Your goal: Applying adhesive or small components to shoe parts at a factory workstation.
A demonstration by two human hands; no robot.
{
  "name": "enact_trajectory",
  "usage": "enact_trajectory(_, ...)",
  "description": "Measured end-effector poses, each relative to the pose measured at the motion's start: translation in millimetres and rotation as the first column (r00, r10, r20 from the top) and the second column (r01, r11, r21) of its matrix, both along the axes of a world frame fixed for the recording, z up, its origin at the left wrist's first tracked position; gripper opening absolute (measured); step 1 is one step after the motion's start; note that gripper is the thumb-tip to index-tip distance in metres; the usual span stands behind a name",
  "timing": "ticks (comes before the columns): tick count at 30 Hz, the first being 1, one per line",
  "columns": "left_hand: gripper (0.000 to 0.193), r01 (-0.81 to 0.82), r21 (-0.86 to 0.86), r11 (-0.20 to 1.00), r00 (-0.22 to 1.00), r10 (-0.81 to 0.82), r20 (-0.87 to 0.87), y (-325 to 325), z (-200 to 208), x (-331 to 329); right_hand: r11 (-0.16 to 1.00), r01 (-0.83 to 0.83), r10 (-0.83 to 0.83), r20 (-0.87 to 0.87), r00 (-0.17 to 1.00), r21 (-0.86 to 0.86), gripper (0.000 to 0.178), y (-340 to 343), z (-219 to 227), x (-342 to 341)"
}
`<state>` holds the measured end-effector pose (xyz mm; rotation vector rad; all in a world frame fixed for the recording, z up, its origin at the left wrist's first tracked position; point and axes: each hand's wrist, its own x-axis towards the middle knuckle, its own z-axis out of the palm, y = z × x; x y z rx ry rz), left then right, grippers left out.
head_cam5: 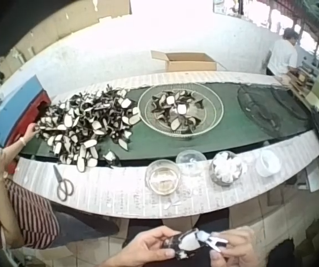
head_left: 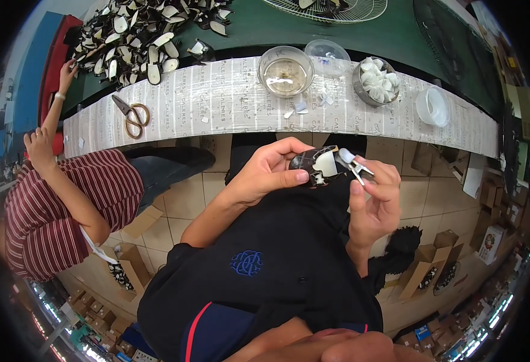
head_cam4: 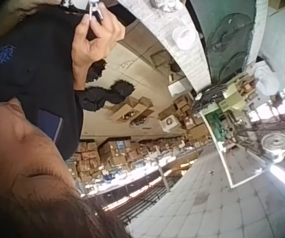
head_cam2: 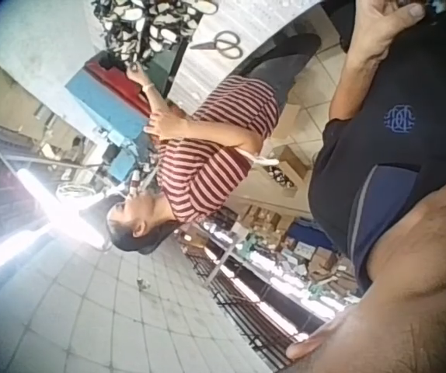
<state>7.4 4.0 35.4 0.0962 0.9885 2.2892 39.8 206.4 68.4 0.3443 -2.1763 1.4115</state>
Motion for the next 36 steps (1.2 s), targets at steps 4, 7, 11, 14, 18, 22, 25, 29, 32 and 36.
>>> enact_trajectory(4,0.04,0.0,-0.032,0.999,1.0,0.0,-0.006,0.8,3.4,2.3,0.996,-0.029,0.028,0.01,1.0,0.08,0.021,-2.9,0.9,-1.2)
enact_trajectory(7,0.041,-0.003,-0.042,0.999,1.0,0.003,-0.02,1.6,5.3,3.1,0.995,-0.041,0.04,0.012,0.999,0.094,0.022,-3.4,0.5,-1.7)
enact_trajectory(11,0.041,0.014,-0.031,0.999,1.0,-0.014,-0.01,2.6,8.8,3.4,0.993,-0.053,0.052,0.012,0.999,0.109,0.022,-2.7,0.1,-0.7)
enact_trajectory(14,0.045,0.025,-0.061,0.998,1.0,-0.026,-0.01,2.5,8.1,4.0,0.991,-0.068,0.066,0.022,0.998,0.113,0.022,-2.0,1.6,1.1)
enact_trajectory(18,0.045,0.02,-0.068,0.997,1.0,-0.021,-0.008,3.1,8.6,5.7,0.991,-0.089,0.087,0.031,0.996,0.098,0.022,0.2,1.3,3.6)
enact_trajectory(22,0.045,0.022,-0.065,0.998,1.0,-0.022,-0.01,3.4,9.4,6.5,0.992,-0.116,0.115,0.045,0.992,0.039,0.022,2.5,-1.8,5.1)
enact_trajectory(25,0.043,0.019,-0.048,0.999,1.0,-0.02,-0.019,4.0,10.4,7.0,0.995,-0.101,0.1,0.042,0.994,0.011,0.022,0.7,-3.0,4.5)
enact_trajectory(29,0.041,0.017,-0.041,0.999,0.999,-0.018,-0.036,4.6,7.6,6.5,0.994,-0.097,0.095,0.04,0.995,0.041,0.022,-0.8,-2.2,3.5)
enact_trajectory(32,0.043,0.01,-0.072,0.997,1.0,-0.011,-0.023,3.2,6.7,6.0,0.99,-0.136,0.133,0.052,0.99,0.047,0.021,-0.1,0.5,3.3)
enact_trajectory(36,0.042,0.011,-0.061,0.998,1.0,-0.012,-0.006,3.2,6.4,5.6,0.985,-0.17,0.171,0.06,0.983,-0.012,0.021,1.2,-1.6,2.3)
